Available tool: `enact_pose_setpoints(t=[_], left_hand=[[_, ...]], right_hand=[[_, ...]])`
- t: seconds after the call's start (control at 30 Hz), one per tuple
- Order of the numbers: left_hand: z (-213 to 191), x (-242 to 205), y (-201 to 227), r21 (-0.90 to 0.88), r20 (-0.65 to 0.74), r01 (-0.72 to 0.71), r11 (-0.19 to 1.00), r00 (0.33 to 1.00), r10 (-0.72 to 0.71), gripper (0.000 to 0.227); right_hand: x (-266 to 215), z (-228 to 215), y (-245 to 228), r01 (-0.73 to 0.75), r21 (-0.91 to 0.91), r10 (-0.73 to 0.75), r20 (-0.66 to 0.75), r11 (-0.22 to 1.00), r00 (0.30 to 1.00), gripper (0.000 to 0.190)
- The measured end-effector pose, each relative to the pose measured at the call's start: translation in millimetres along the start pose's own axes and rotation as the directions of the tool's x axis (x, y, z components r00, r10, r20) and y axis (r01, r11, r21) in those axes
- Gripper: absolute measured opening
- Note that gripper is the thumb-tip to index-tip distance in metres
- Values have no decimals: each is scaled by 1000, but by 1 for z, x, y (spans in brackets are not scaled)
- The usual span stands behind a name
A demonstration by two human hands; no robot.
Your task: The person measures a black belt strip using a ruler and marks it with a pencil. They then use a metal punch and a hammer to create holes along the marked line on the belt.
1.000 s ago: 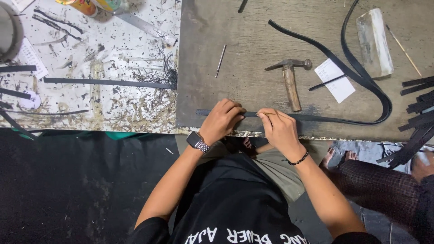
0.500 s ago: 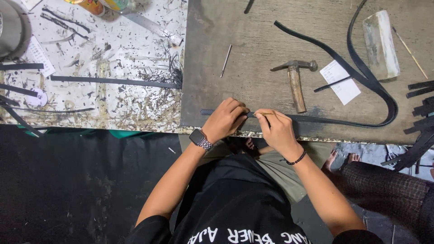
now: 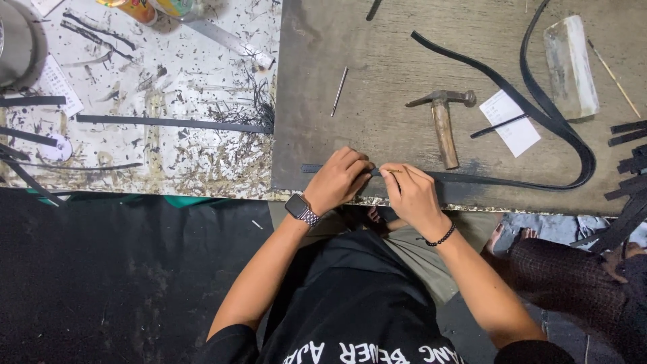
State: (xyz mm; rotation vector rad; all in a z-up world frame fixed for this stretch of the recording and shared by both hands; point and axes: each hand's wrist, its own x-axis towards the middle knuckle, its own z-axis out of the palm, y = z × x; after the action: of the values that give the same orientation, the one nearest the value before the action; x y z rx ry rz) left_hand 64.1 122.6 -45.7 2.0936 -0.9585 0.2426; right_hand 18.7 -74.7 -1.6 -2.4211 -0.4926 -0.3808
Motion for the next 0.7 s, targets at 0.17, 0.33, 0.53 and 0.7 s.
enact_pose_setpoints(t=[0.17, 0.33, 0.53, 0.7], left_hand=[[-4, 0, 3, 3, -5, -5, 1000, 1000, 5, 9], [-6, -1, 3, 4, 8, 13, 1000, 1000, -13, 7], [-25, -9, -5, 130, 34, 0, 992, 999, -5, 20], [-28, -15, -12, 68, 22, 35, 997, 999, -37, 12]], right_hand=[[4, -4, 3, 5, -5, -5, 7, 1000, 1000, 12], [6, 6, -4, -4, 46, 6, -40, 999, 999, 12], [8, 2, -6, -6, 43, 8, -40, 999, 999, 14], [4, 6, -2, 12, 48, -9, -59, 999, 998, 11]])
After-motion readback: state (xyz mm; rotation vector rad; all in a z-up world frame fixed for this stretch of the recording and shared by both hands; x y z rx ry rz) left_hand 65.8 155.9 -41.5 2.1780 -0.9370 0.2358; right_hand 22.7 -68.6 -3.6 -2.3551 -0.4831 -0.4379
